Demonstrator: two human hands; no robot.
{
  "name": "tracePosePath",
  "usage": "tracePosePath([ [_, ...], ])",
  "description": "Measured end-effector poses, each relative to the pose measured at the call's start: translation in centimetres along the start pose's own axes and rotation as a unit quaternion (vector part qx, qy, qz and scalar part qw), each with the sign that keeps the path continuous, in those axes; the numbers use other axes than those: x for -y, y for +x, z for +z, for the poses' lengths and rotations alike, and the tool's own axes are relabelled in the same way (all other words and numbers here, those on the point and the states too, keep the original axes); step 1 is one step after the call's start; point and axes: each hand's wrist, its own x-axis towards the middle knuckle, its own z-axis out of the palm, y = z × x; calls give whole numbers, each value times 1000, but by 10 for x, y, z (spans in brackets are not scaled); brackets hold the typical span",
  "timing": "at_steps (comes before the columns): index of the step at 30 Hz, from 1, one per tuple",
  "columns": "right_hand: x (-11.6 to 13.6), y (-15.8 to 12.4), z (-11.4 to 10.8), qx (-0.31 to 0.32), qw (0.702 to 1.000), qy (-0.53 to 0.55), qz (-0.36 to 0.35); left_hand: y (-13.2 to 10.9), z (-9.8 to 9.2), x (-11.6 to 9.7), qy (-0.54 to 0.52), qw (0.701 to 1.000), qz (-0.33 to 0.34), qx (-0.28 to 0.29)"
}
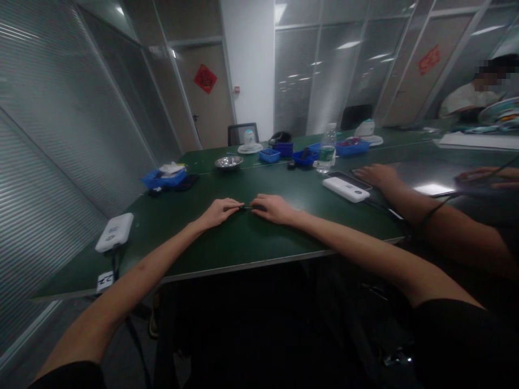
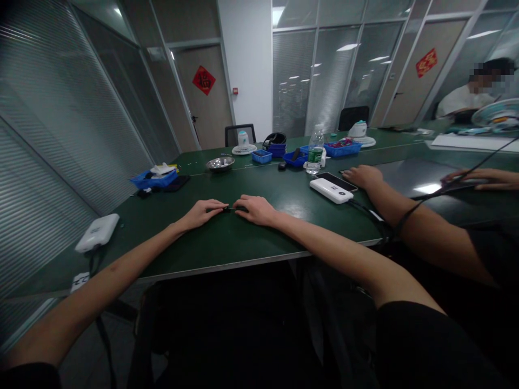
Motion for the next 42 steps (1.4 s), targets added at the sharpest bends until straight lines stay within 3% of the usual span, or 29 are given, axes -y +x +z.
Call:
tracePosePath([
  [7, 2, 0, -1, -2, 1000, 8, 5, -3, 1, 8, -7, 1000, -7, 5],
  [26, 5, 5, 3, -5, 1000, 6, -12, -2, 1, 3, -12, 1000, -16, 17],
  [36, 5, 7, 1, -23, 995, 84, -46, 0, 0, -4, -29, 999, -29, 19],
  [42, 3, 5, 2, -35, 993, 97, -50, -1, -4, -9, -7, 998, -51, 48],
])
